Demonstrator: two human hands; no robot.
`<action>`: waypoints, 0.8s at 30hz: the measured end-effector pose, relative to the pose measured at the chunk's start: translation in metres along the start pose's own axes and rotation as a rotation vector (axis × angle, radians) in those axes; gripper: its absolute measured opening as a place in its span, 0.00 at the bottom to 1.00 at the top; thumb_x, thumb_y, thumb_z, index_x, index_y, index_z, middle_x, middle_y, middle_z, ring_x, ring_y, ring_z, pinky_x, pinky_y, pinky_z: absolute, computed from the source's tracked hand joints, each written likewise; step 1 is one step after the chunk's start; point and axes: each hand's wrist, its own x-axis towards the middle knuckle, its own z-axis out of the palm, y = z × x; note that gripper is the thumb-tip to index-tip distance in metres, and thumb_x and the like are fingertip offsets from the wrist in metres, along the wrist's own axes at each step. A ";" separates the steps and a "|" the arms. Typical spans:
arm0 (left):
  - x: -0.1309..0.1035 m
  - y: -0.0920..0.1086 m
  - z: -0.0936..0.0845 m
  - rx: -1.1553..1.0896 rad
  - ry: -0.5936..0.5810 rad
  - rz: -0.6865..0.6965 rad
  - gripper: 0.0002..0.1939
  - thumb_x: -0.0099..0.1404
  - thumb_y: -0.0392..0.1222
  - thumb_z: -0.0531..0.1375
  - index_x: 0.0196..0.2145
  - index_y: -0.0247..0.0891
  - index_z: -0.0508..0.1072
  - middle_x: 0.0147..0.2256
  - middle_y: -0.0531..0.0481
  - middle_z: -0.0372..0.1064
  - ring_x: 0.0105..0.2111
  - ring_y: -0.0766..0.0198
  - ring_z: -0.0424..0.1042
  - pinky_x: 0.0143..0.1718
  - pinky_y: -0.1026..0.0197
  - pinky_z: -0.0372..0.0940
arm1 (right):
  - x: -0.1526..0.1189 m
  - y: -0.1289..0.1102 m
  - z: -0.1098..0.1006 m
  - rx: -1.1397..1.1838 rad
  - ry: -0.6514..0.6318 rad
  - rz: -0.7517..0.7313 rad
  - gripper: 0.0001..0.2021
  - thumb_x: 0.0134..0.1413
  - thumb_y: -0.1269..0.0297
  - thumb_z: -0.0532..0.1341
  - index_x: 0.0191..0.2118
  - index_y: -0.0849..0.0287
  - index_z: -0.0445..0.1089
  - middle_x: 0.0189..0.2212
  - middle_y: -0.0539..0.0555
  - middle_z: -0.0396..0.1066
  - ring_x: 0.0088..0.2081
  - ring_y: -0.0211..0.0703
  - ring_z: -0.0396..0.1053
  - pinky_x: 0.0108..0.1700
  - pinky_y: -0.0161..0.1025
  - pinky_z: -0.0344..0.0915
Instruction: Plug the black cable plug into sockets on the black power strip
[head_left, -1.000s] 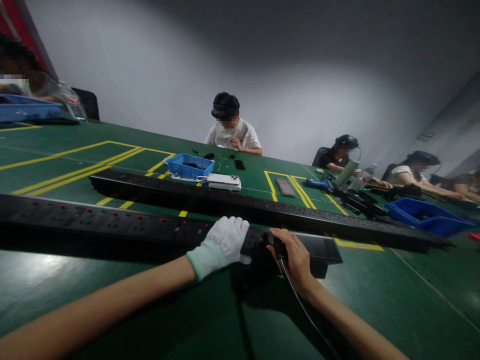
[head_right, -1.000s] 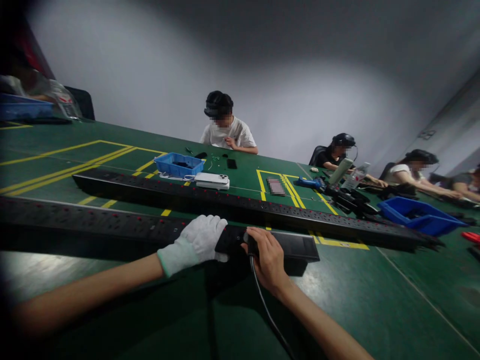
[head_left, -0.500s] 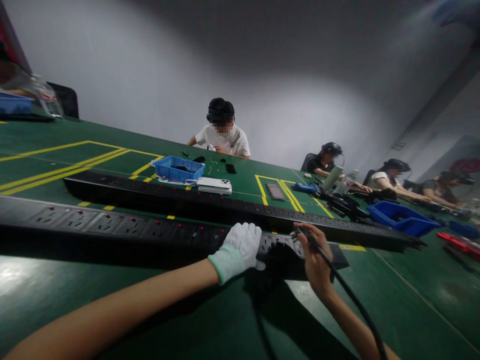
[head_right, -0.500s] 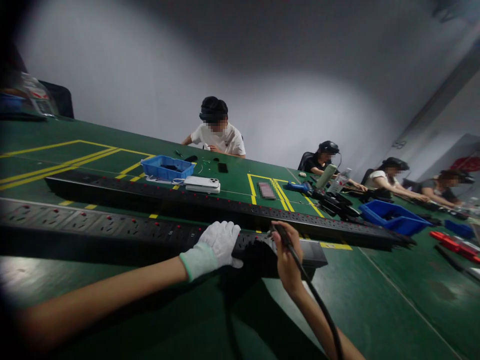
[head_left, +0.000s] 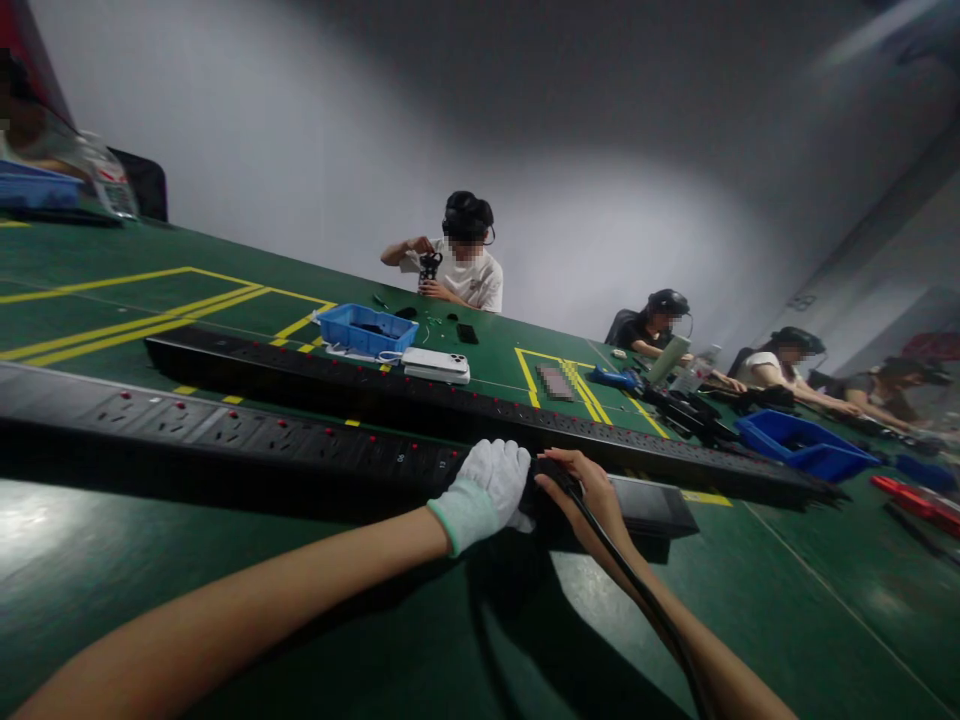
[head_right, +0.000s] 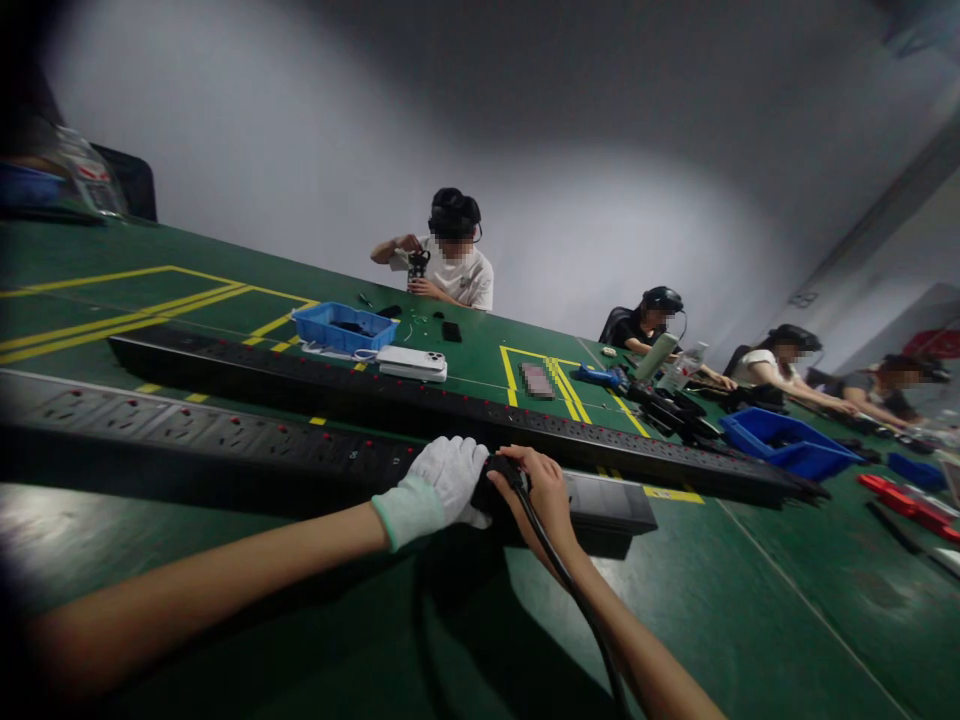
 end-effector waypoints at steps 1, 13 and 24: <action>0.000 0.000 0.000 -0.006 0.000 -0.003 0.41 0.46 0.67 0.62 0.47 0.31 0.64 0.41 0.37 0.63 0.40 0.49 0.65 0.42 0.49 0.58 | 0.000 0.000 0.001 -0.040 0.009 -0.039 0.12 0.52 0.58 0.62 0.43 0.55 0.67 0.40 0.53 0.73 0.42 0.47 0.71 0.46 0.50 0.67; -0.007 -0.010 -0.010 0.004 0.033 0.014 0.39 0.52 0.69 0.55 0.48 0.31 0.64 0.38 0.38 0.64 0.36 0.50 0.66 0.36 0.51 0.58 | -0.019 0.012 0.032 -0.209 0.204 -0.296 0.19 0.57 0.67 0.56 0.54 0.57 0.60 0.47 0.58 0.70 0.48 0.47 0.69 0.49 0.49 0.66; -0.018 -0.021 -0.008 0.033 0.106 0.139 0.36 0.64 0.63 0.45 0.59 0.32 0.55 0.41 0.37 0.65 0.39 0.50 0.66 0.40 0.49 0.59 | -0.020 0.012 0.037 -0.248 0.168 -0.226 0.20 0.57 0.67 0.54 0.56 0.56 0.57 0.49 0.57 0.67 0.50 0.48 0.66 0.49 0.49 0.64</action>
